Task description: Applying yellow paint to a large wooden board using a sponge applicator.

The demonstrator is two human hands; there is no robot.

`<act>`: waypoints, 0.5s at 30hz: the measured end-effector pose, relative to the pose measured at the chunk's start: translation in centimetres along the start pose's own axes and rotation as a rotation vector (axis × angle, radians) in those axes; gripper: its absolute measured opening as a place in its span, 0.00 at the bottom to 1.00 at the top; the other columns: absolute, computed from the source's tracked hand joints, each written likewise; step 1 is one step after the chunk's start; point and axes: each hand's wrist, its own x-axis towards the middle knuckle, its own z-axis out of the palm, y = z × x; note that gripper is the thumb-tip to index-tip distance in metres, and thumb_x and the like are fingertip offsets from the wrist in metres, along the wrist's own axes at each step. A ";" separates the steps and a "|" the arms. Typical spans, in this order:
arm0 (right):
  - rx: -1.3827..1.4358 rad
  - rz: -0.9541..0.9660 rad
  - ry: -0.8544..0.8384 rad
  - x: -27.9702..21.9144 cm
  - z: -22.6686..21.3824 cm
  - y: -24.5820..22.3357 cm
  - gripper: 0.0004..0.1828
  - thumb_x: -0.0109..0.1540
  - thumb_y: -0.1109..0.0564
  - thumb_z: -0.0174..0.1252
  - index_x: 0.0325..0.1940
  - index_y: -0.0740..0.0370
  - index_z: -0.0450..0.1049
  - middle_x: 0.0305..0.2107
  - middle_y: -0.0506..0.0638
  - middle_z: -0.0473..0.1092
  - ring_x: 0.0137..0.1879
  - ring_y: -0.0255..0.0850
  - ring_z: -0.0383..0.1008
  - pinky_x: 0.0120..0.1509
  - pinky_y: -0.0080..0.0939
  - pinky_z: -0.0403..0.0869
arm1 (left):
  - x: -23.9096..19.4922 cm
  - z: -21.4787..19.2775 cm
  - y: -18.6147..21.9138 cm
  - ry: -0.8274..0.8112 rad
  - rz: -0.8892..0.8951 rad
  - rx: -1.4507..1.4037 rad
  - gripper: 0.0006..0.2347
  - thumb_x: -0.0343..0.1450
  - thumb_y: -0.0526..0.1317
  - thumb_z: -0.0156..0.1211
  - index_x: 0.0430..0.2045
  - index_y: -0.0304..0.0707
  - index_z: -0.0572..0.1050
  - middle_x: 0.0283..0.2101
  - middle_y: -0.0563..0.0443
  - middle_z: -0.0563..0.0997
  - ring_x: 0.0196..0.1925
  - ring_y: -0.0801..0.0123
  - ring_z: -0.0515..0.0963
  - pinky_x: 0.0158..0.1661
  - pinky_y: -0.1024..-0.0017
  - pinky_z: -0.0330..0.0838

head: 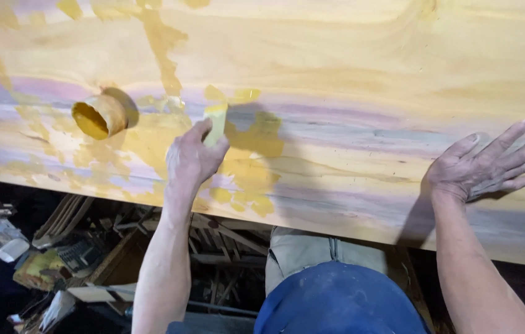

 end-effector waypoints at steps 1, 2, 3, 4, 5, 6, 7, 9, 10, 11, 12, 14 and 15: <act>0.000 -0.008 -0.022 0.0 -0.3 -0.1 0.33 0.76 0.39 0.37 0.84 0.52 0.53 0.77 0.55 0.43 0.83 0.56 0.40 0.81 0.75 0.47 | -0.1 -0.8 0.5 -0.071 -0.066 0.023 0.19 0.70 0.52 0.51 0.53 0.49 0.72 0.48 0.52 0.77 0.48 0.61 0.75 0.49 0.58 0.70; -0.002 -0.019 -0.050 -0.2 -0.5 -0.1 0.34 0.77 0.40 0.36 0.85 0.52 0.50 0.78 0.54 0.40 0.83 0.56 0.37 0.82 0.80 0.48 | -0.3 -1.4 0.7 -0.145 -0.140 0.047 0.29 0.68 0.55 0.51 0.65 0.47 0.69 0.67 0.53 0.73 0.68 0.57 0.71 0.65 0.53 0.64; 0.002 -0.017 -0.047 0.1 -0.3 -0.5 0.34 0.77 0.40 0.36 0.85 0.52 0.50 0.78 0.54 0.40 0.83 0.56 0.37 0.82 0.80 0.48 | -0.1 -2.0 1.2 -0.141 -0.137 0.048 0.29 0.68 0.55 0.51 0.65 0.47 0.69 0.67 0.53 0.73 0.68 0.57 0.71 0.65 0.53 0.64; 0.003 -0.010 -0.043 0.0 -0.4 -0.3 0.34 0.76 0.40 0.39 0.84 0.53 0.52 0.77 0.55 0.41 0.83 0.56 0.38 0.81 0.79 0.48 | 0.2 -2.3 1.6 -0.043 -0.132 -0.079 0.28 0.66 0.54 0.52 0.63 0.47 0.71 0.63 0.51 0.76 0.63 0.59 0.75 0.61 0.55 0.69; 0.003 -0.002 -0.040 -0.1 -0.3 -0.2 0.34 0.76 0.40 0.42 0.84 0.54 0.53 0.76 0.56 0.43 0.82 0.56 0.40 0.80 0.78 0.49 | 0.5 -2.6 1.9 0.054 -0.128 -0.205 0.28 0.64 0.54 0.53 0.61 0.47 0.73 0.60 0.49 0.79 0.59 0.61 0.78 0.56 0.57 0.73; -0.006 0.000 -0.044 -0.1 0.0 0.1 0.34 0.76 0.40 0.42 0.84 0.54 0.53 0.76 0.56 0.43 0.82 0.56 0.40 0.80 0.78 0.49 | 1.8 0.3 0.5 0.044 -0.128 -0.202 0.28 0.64 0.54 0.53 0.61 0.47 0.73 0.60 0.49 0.79 0.59 0.61 0.78 0.56 0.57 0.73; -0.002 0.006 -0.041 0.0 0.3 0.4 0.33 0.75 0.40 0.41 0.83 0.53 0.53 0.76 0.56 0.44 0.82 0.57 0.40 0.81 0.77 0.47 | 2.9 3.2 -0.9 0.096 -0.046 -0.139 0.30 0.65 0.57 0.54 0.62 0.47 0.72 0.60 0.47 0.79 0.59 0.59 0.79 0.56 0.60 0.72; 0.012 0.006 -0.040 -0.1 0.6 0.2 0.33 0.75 0.40 0.41 0.83 0.52 0.53 0.76 0.57 0.45 0.82 0.57 0.41 0.81 0.75 0.45 | 2.2 5.5 -1.6 0.157 0.033 -0.075 0.31 0.65 0.60 0.56 0.62 0.48 0.72 0.59 0.46 0.79 0.59 0.56 0.79 0.57 0.63 0.70; 0.004 -0.003 -0.042 0.0 0.3 0.1 0.34 0.75 0.39 0.38 0.84 0.52 0.52 0.77 0.56 0.44 0.82 0.57 0.40 0.81 0.76 0.47 | 0.7 5.1 -0.5 0.034 0.012 -0.011 0.28 0.65 0.58 0.54 0.60 0.49 0.73 0.54 0.43 0.81 0.55 0.47 0.79 0.54 0.55 0.71; -0.005 -0.013 -0.044 0.1 -0.1 0.0 0.35 0.75 0.38 0.36 0.84 0.53 0.52 0.77 0.55 0.42 0.83 0.56 0.39 0.80 0.77 0.48 | -0.9 4.7 0.6 -0.088 -0.009 0.054 0.25 0.66 0.56 0.52 0.57 0.51 0.73 0.48 0.39 0.83 0.51 0.38 0.79 0.51 0.47 0.71; 0.002 -0.013 -0.039 0.2 -0.3 -0.2 0.35 0.75 0.38 0.36 0.84 0.53 0.52 0.77 0.55 0.42 0.83 0.56 0.39 0.80 0.77 0.48 | -1.4 3.3 1.8 -0.080 -0.007 0.052 0.25 0.66 0.56 0.52 0.57 0.51 0.73 0.48 0.39 0.83 0.51 0.38 0.79 0.51 0.47 0.71; 0.002 0.000 -0.065 -0.1 -0.8 -0.3 0.35 0.75 0.41 0.44 0.85 0.53 0.51 0.77 0.55 0.41 0.83 0.56 0.37 0.81 0.78 0.47 | -2.5 0.7 3.7 -0.257 -0.103 0.008 0.30 0.70 0.53 0.50 0.69 0.45 0.63 0.44 0.41 0.86 0.41 0.66 0.87 0.56 0.57 0.77; 0.000 0.001 -0.066 -0.1 -0.2 -0.1 0.35 0.75 0.41 0.44 0.85 0.53 0.51 0.77 0.55 0.41 0.83 0.56 0.37 0.81 0.78 0.47 | -1.7 0.5 4.2 -0.259 -0.104 0.009 0.30 0.70 0.53 0.50 0.69 0.45 0.63 0.44 0.41 0.86 0.41 0.66 0.87 0.56 0.57 0.77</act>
